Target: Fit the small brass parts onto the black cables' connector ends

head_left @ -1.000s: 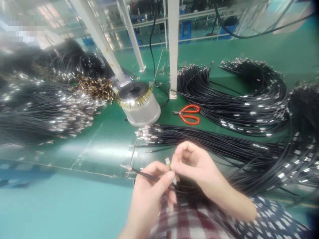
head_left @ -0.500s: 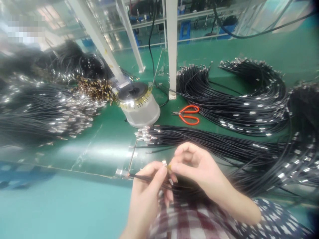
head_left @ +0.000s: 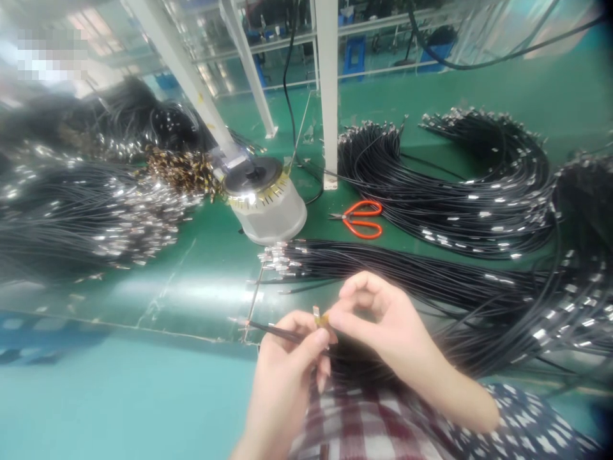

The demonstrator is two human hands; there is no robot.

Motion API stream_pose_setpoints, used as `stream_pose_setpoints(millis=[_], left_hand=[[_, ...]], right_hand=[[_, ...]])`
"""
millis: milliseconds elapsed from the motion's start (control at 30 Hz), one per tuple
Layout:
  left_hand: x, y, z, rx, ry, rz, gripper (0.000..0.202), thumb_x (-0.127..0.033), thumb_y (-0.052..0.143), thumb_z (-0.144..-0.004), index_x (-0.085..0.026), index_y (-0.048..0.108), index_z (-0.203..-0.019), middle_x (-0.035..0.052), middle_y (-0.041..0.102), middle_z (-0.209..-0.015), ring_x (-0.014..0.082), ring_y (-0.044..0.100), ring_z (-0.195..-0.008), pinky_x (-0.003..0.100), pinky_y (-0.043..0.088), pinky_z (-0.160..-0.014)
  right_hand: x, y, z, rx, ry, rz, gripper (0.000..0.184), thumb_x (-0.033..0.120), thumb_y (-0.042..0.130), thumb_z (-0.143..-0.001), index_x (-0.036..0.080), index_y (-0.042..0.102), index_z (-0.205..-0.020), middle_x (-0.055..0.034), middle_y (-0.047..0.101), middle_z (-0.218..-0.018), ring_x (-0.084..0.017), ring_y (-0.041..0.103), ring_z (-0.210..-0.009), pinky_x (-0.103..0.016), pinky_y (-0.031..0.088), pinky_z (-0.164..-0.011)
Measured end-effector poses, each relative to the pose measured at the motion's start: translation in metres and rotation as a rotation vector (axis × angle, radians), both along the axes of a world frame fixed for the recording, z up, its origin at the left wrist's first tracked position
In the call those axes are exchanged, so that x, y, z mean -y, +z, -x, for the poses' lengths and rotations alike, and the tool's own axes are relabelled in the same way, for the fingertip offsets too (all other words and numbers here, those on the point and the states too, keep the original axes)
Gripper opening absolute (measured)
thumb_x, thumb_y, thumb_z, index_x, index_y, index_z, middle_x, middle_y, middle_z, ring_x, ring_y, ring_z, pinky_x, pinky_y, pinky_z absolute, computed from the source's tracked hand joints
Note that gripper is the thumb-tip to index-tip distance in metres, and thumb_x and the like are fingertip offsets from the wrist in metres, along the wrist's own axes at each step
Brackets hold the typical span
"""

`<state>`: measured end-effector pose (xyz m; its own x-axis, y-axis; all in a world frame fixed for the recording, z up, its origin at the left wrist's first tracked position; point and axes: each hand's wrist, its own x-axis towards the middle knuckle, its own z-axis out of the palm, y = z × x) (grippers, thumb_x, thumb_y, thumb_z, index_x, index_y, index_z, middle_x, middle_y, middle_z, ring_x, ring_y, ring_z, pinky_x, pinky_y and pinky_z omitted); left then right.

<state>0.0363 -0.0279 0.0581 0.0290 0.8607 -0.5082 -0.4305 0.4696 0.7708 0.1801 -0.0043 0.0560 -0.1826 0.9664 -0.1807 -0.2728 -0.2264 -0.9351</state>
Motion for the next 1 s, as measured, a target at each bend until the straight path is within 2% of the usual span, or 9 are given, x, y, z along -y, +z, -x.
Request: stream_pose_setpoints(millis=[133, 267, 467, 667, 767, 867, 1000], left_hand=[[0.001, -0.001, -0.001, 0.016, 0.008, -0.024, 0.02, -0.021, 0.08, -0.067, -0.014, 0.061, -0.066, -0.0004, 0.067, -0.061, 0.0057, 0.052, -0.038, 0.014, 0.038, -0.036], [0.002, -0.006, -0.001, 0.034, -0.01, -0.037, 0.017, -0.022, 0.077, -0.072, -0.014, 0.063, -0.066, 0.0008, 0.068, -0.064, 0.0055, 0.052, -0.038, 0.015, 0.038, -0.037], [0.003, -0.008, 0.001, 0.025, -0.048, -0.043, 0.017, -0.023, 0.073, -0.078, -0.014, 0.064, -0.066, 0.0005, 0.067, -0.065, 0.0052, 0.051, -0.04, 0.015, 0.038, -0.038], [0.003, -0.007, 0.0, 0.038, -0.082, -0.062, 0.017, -0.023, 0.068, -0.082, -0.014, 0.063, -0.069, 0.0001, 0.064, -0.065, 0.0049, 0.049, -0.043, 0.015, 0.037, -0.04], [0.003, -0.006, -0.002, 0.047, -0.076, -0.063, 0.016, -0.023, 0.071, -0.08, -0.015, 0.062, -0.071, -0.0011, 0.063, -0.064, 0.0048, 0.047, -0.042, 0.016, 0.038, -0.039], [0.003, -0.005, -0.005, 0.035, -0.048, -0.056, 0.017, -0.02, 0.078, -0.072, -0.017, 0.061, -0.073, -0.0028, 0.062, -0.062, 0.0067, 0.047, -0.043, 0.016, 0.038, -0.036], [0.004, -0.005, -0.006, -0.018, -0.016, -0.057, 0.019, -0.018, 0.078, -0.069, -0.016, 0.061, -0.064, -0.0025, 0.063, -0.06, 0.007, 0.048, -0.044, 0.016, 0.039, -0.038]], right_hand=[[-0.001, 0.004, 0.004, 0.025, -0.025, 0.001, 0.025, 0.018, 0.073, -0.076, 0.021, 0.05, -0.084, 0.0052, 0.069, -0.06, -0.012, 0.063, -0.057, -0.028, 0.051, -0.066], [-0.003, 0.005, 0.006, 0.034, -0.016, 0.026, 0.029, 0.024, 0.077, -0.073, 0.021, 0.05, -0.083, 0.0052, 0.068, -0.057, -0.012, 0.062, -0.052, -0.029, 0.052, -0.062], [-0.004, -0.002, 0.005, -0.014, 0.015, 0.051, 0.032, 0.029, 0.078, -0.074, 0.02, 0.05, -0.086, 0.0048, 0.066, -0.056, -0.012, 0.06, -0.052, -0.028, 0.049, -0.061], [-0.004, -0.008, 0.007, -0.148, 0.01, -0.004, 0.031, 0.025, 0.078, -0.075, 0.021, 0.048, -0.084, 0.0068, 0.064, -0.061, -0.01, 0.058, -0.05, -0.027, 0.048, -0.06], [-0.003, -0.007, 0.007, -0.18, 0.001, -0.01, 0.031, 0.021, 0.077, -0.075, 0.022, 0.047, -0.083, 0.007, 0.064, -0.064, -0.01, 0.058, -0.051, -0.027, 0.049, -0.059], [0.0, -0.005, 0.007, -0.144, -0.026, -0.011, 0.027, 0.018, 0.075, -0.077, 0.022, 0.048, -0.081, 0.0062, 0.064, -0.067, -0.011, 0.06, -0.055, -0.027, 0.05, -0.06], [0.002, -0.006, 0.005, -0.177, -0.02, 0.014, 0.029, 0.018, 0.077, -0.074, 0.022, 0.049, -0.082, 0.0059, 0.065, -0.066, -0.01, 0.059, -0.056, -0.027, 0.05, -0.062]])
